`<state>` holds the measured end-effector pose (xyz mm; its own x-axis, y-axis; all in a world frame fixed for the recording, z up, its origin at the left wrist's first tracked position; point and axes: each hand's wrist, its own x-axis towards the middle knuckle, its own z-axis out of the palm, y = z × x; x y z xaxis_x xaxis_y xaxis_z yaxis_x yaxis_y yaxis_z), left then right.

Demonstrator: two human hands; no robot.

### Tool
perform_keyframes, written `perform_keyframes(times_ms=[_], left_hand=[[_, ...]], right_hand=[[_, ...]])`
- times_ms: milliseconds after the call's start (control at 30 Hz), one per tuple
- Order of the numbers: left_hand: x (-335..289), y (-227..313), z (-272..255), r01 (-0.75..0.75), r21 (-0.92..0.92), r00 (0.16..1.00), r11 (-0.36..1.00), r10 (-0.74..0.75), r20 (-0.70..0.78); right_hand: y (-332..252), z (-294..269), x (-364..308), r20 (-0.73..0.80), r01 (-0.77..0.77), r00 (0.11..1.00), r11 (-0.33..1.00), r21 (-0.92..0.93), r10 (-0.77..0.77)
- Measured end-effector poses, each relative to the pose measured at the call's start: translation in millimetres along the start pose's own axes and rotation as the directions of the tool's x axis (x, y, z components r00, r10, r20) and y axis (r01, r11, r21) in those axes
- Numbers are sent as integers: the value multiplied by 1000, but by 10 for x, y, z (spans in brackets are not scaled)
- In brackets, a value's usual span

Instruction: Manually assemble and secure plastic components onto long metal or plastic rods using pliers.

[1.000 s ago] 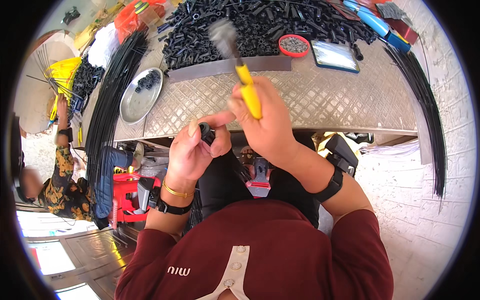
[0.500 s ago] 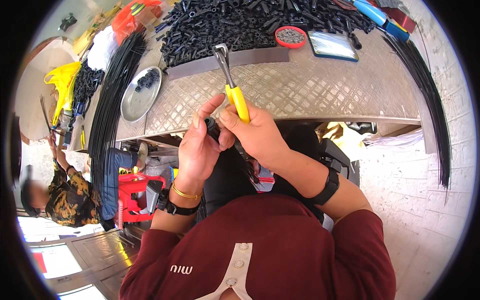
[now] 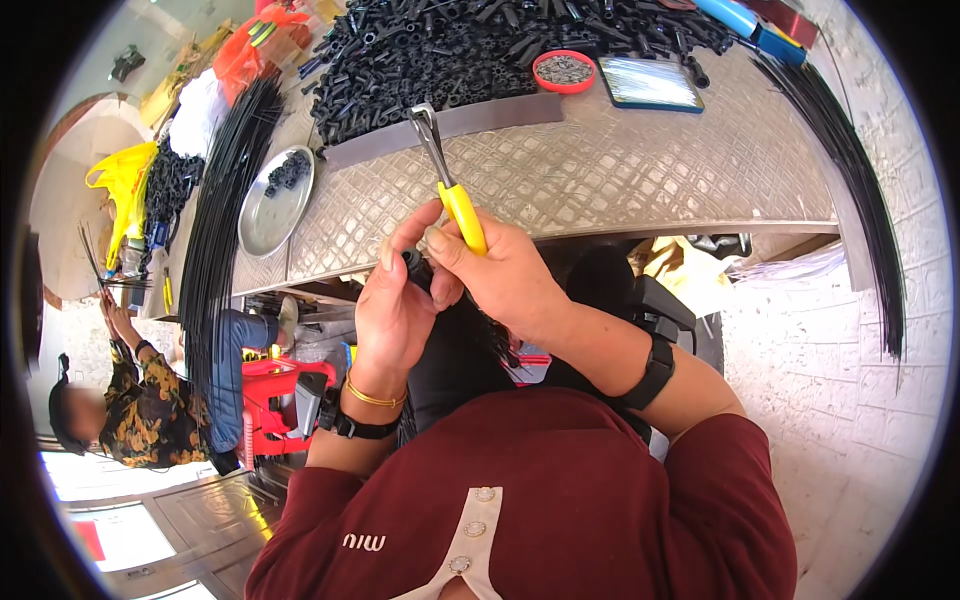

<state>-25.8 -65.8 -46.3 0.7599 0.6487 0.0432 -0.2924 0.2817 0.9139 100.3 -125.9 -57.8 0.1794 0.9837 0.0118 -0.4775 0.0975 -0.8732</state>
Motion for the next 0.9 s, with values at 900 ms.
perform_keyframes(times_ms=[900], left_hand=[[-75,-71,-77,-11,-62,999,998,13,30]], right_hand=[[-2,41,-10,43,5,999,1000,-8,-5]])
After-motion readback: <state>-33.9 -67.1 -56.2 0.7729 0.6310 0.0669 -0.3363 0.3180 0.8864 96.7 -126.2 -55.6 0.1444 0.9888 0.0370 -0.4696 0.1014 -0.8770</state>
